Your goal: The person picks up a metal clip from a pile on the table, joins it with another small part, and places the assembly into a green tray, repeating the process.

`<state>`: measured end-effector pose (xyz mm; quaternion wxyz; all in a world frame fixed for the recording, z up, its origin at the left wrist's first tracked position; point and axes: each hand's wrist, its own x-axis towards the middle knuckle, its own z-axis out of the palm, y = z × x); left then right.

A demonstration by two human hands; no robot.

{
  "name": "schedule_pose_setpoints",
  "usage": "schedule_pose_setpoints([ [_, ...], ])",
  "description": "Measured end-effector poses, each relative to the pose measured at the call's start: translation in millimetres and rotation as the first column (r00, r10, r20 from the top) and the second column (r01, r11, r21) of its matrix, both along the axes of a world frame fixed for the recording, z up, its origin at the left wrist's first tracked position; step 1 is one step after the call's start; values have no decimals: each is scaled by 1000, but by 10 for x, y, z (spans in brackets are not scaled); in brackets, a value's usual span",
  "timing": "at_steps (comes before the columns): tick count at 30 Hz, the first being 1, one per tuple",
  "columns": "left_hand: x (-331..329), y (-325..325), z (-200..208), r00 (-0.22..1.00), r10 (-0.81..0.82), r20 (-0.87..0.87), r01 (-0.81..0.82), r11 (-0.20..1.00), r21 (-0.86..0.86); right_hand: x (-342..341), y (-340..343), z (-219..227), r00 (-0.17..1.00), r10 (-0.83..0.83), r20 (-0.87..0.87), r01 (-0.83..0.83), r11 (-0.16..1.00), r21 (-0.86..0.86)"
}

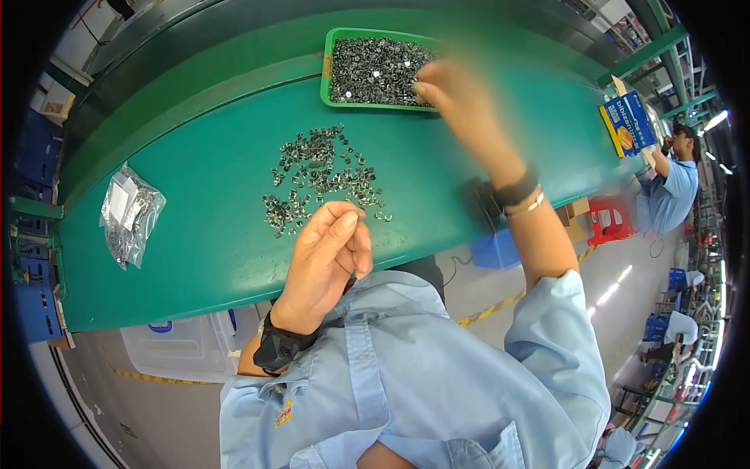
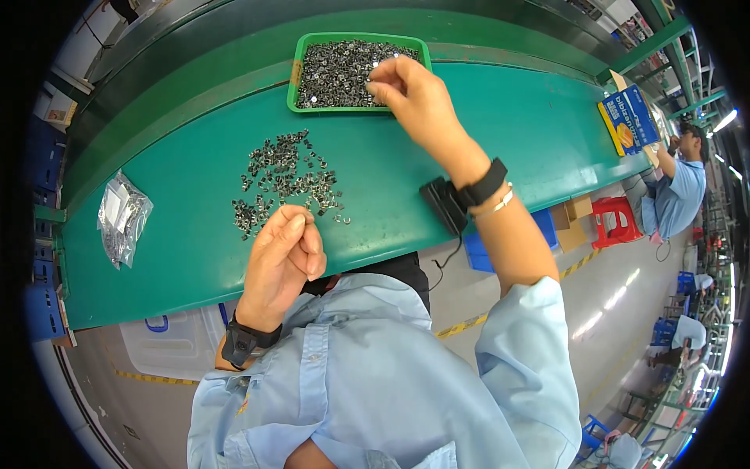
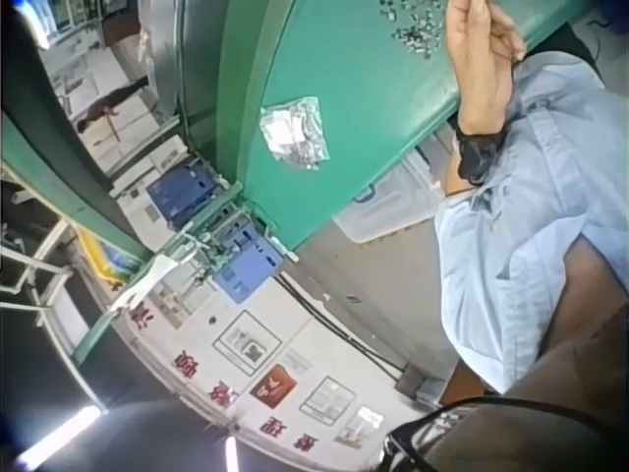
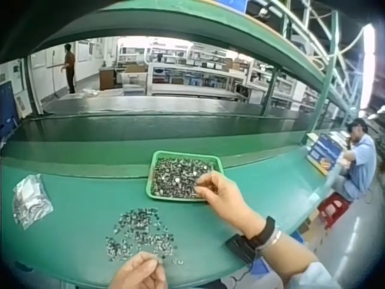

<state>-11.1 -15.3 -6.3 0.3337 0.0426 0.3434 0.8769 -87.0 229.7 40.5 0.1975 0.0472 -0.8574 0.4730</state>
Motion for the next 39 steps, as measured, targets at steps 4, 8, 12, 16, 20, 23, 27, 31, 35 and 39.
schedule_pose_setpoints([
  [4, -11, -23, -15, 999, -17, 33, 15, 997, 71, -42, 82, -125, 999, 19, -41, -10, 974, 224],
  [8, -33, -45, -66, 999, -30, 44, 26, 995, 93, 317, -92, -246, 966, 229, 119, -257, 897, 360],
  [12, -41, -38, -61, 999, -35, 22, 33, 995, 98, 489, -285, -280, 924, 339, 175, -382, 815, 436],
  [16, -30, -33, -56, 999, -45, 30, 41, 994, 105, 494, -343, -321, 915, 366, 170, -402, 797, 451],
  [20, -18, -24, -57, 999, -35, -3, 35, 997, 75, 559, -343, -254, 922, 356, 153, -386, 814, 435],
  [23, 15, 28, 36, 999, -18, -45, 16, 999, -37, 691, -406, -109, 923, 370, 104, -380, 835, 399],
  [27, 45, 92, 69, 996, -44, -81, 34, 992, -120, 874, -473, -16, 919, 395, -12, -364, 859, 360],
  [31, 63, 99, 55, 995, -70, -76, 60, 990, -128, 939, -509, -36, 916, 396, -69, -345, 863, 368],
  [35, 78, 85, 47, 995, -82, -52, 76, 992, -105, 982, -516, -91, 916, 390, -91, -344, 883, 320],
  [39, 87, 86, 52, 996, -84, -40, 80, 992, -100, 1026, -531, -136, 918, 372, -134, -325, 903, 281],
])
